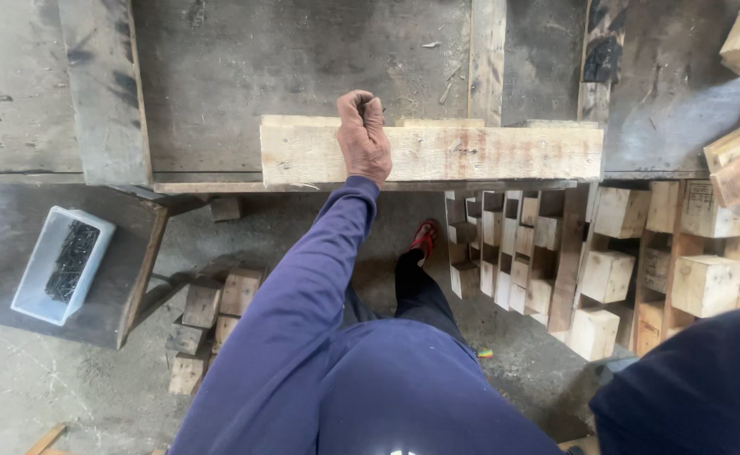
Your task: The person selects nails from a container, places them on wooden planks, and hammers them in. They repeatedly position planks, drive nails, and move finished pieces aside while working at a cluttered workbench.
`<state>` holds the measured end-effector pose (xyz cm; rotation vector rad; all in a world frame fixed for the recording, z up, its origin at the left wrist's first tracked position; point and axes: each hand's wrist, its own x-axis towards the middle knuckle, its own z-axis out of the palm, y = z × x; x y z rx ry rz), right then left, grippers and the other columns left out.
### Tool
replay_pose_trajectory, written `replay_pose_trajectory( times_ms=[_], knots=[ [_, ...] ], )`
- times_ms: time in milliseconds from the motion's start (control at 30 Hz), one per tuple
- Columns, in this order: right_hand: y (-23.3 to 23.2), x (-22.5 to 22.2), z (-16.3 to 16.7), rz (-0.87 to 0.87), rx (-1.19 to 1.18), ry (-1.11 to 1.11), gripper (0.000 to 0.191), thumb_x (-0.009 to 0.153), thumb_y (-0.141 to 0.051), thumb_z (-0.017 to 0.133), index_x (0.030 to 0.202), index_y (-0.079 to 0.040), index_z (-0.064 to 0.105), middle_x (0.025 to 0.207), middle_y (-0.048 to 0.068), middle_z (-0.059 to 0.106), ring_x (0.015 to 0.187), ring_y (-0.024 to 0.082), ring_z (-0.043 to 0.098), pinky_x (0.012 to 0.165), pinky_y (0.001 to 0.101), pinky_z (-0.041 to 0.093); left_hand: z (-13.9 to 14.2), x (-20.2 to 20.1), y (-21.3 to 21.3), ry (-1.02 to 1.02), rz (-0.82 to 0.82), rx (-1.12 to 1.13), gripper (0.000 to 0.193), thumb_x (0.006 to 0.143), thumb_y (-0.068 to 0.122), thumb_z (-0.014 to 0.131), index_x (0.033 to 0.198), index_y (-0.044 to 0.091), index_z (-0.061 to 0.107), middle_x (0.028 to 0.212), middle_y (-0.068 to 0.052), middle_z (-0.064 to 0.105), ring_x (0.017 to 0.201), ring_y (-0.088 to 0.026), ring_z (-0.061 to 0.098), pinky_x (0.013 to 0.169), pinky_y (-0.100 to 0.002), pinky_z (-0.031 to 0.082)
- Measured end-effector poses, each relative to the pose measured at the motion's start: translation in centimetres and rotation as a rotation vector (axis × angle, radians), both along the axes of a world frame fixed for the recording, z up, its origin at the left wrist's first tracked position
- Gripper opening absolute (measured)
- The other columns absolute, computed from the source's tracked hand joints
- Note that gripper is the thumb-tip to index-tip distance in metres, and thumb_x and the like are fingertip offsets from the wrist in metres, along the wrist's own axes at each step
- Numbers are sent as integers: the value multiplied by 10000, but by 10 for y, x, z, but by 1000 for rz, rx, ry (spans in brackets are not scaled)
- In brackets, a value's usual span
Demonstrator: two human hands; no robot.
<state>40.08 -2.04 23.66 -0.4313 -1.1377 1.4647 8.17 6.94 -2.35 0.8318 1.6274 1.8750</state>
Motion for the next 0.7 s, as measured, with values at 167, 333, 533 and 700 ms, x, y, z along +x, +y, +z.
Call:
replay_pose_trajectory(
  times_ms=[167, 333, 533, 700],
  knots=[
    [-17, -71, -98, -27, -468, -969, 336, 1057, -333, 573, 1086, -2, 616, 786, 57, 606, 597, 129, 570, 502, 287, 472, 2, 0, -1, -28, 5, -44, 141, 1116, 228, 549, 1135, 93, 516, 864, -15, 577, 759, -96, 535, 685, -255, 506],
    [-26, -79, -121, -46, -583, -1170, 382, 1061, -401, 537, 1082, -25, 601, 721, 27, 607, 544, 89, 554, 463, 249, 456, 5, 4, 0, 50, 43, -90, 139, 1110, 228, 544, 1144, 96, 517, 891, -26, 614, 776, -113, 588, 715, -271, 519],
    [-32, -65, -79, -122, -155, -565, 478, 1036, -498, 663, 1228, -71, 562, 884, 31, 631, 731, 78, 626, 628, 243, 541, 12, 0, -1, 135, 31, -51, 136, 1122, 208, 530, 1168, 93, 585, 985, -80, 664, 877, -175, 618, 803, -301, 526],
    [-35, -85, -134, -90, -439, -500, 413, 960, -397, 717, 1120, -62, 534, 810, 28, 598, 634, 85, 587, 503, 244, 488, 27, -1, -1, 244, 40, -5, 112, 1079, 143, 574, 1084, 59, 648, 980, -94, 651, 900, -228, 610, 833, -328, 506]
  ],
)
